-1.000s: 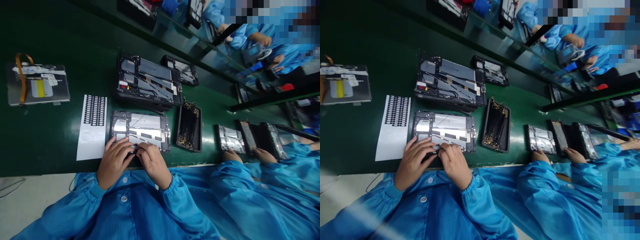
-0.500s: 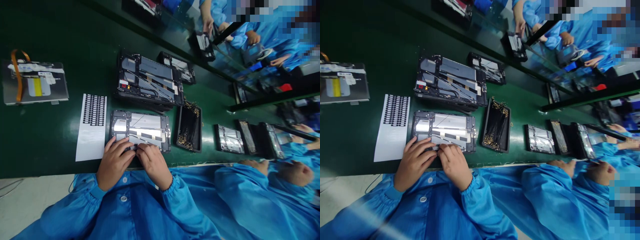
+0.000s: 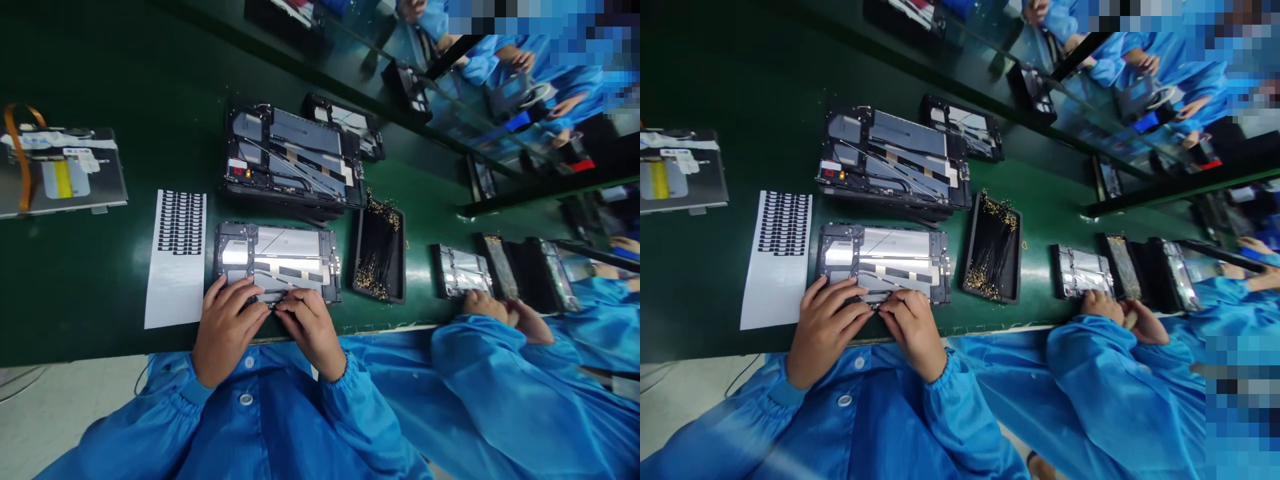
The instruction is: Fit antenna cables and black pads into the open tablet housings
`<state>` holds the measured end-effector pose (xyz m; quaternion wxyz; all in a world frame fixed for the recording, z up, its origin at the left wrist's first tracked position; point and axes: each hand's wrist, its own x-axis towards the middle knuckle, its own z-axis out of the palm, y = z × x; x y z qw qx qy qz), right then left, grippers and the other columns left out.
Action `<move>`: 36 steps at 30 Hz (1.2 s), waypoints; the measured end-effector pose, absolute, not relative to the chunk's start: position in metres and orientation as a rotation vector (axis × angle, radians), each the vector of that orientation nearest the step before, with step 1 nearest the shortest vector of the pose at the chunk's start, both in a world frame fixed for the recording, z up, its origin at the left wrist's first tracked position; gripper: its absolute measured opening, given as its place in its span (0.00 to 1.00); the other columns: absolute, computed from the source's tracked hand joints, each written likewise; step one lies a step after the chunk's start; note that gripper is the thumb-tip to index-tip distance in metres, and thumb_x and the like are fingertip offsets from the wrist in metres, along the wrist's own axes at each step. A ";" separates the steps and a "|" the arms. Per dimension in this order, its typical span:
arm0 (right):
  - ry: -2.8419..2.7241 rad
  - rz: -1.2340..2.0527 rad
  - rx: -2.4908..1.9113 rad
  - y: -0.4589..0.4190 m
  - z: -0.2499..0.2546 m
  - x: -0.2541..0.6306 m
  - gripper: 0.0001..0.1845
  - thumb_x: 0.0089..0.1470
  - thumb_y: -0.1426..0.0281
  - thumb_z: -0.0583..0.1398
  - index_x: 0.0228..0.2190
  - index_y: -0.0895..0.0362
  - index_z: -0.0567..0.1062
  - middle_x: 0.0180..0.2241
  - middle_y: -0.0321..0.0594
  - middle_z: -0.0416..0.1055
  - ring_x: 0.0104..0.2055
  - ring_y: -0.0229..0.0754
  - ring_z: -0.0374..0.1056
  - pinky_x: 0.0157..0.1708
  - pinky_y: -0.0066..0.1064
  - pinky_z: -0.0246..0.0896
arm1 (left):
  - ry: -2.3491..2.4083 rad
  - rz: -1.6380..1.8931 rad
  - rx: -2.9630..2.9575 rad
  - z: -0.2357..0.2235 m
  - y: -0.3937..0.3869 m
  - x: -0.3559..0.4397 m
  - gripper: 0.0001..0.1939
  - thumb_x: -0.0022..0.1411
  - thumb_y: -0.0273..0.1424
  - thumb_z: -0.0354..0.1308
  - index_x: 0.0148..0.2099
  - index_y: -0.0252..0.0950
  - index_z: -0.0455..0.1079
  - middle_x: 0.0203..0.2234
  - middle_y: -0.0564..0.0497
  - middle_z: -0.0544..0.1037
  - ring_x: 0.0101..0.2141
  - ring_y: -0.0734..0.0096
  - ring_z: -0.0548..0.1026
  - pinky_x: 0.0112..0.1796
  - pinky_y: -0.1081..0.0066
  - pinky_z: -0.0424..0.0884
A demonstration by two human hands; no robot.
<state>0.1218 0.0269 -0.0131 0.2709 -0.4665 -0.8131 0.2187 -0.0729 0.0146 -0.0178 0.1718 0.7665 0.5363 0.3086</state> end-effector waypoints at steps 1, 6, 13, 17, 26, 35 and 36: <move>-2.190 0.595 -1.266 0.027 -0.013 0.121 0.06 0.63 0.73 0.59 0.42 0.53 0.74 0.39 0.43 0.71 0.43 0.44 0.68 0.43 0.38 0.65 | 1.523 0.878 2.180 -0.018 0.015 -0.073 0.06 0.67 0.28 0.56 0.39 0.42 0.74 0.46 0.53 0.79 0.55 0.61 0.72 0.62 0.49 0.56; -2.233 0.607 -1.289 0.028 -0.012 0.121 0.04 0.64 0.73 0.58 0.40 0.54 0.73 0.39 0.43 0.72 0.43 0.44 0.67 0.43 0.39 0.63 | 1.515 0.885 2.194 -0.018 0.014 -0.073 0.05 0.67 0.28 0.57 0.39 0.42 0.74 0.46 0.53 0.80 0.55 0.61 0.73 0.62 0.50 0.56; -2.248 0.584 -1.302 0.027 -0.012 0.120 0.05 0.65 0.73 0.57 0.41 0.54 0.73 0.39 0.43 0.72 0.44 0.45 0.67 0.43 0.39 0.63 | 1.523 0.907 2.209 -0.019 0.015 -0.072 0.05 0.66 0.28 0.57 0.39 0.42 0.74 0.45 0.52 0.80 0.55 0.61 0.73 0.62 0.50 0.55; -2.249 0.584 -1.297 0.026 -0.013 0.120 0.05 0.65 0.74 0.57 0.41 0.54 0.73 0.40 0.44 0.72 0.44 0.45 0.67 0.43 0.39 0.62 | 1.545 0.900 2.221 -0.019 0.015 -0.070 0.04 0.66 0.28 0.58 0.39 0.42 0.74 0.45 0.52 0.80 0.55 0.61 0.73 0.62 0.50 0.56; -2.259 0.558 -1.312 0.023 -0.013 0.119 0.06 0.65 0.75 0.56 0.42 0.54 0.72 0.41 0.44 0.72 0.45 0.46 0.67 0.44 0.41 0.61 | 1.547 0.889 2.253 -0.020 0.014 -0.070 0.04 0.65 0.28 0.59 0.39 0.41 0.73 0.45 0.52 0.80 0.55 0.60 0.73 0.61 0.50 0.57; -2.227 0.577 -1.319 0.024 -0.011 0.115 0.06 0.64 0.76 0.57 0.41 0.56 0.72 0.41 0.45 0.72 0.44 0.46 0.66 0.44 0.39 0.60 | 1.529 0.879 2.267 -0.020 0.014 -0.072 0.04 0.65 0.27 0.59 0.39 0.42 0.74 0.46 0.52 0.80 0.55 0.60 0.72 0.61 0.50 0.56; -2.219 0.575 -1.320 0.024 -0.011 0.114 0.06 0.64 0.76 0.57 0.41 0.56 0.72 0.40 0.45 0.72 0.44 0.46 0.66 0.44 0.39 0.60 | 1.527 0.875 2.268 -0.019 0.014 -0.072 0.05 0.65 0.27 0.59 0.40 0.42 0.74 0.46 0.52 0.80 0.56 0.60 0.72 0.61 0.49 0.56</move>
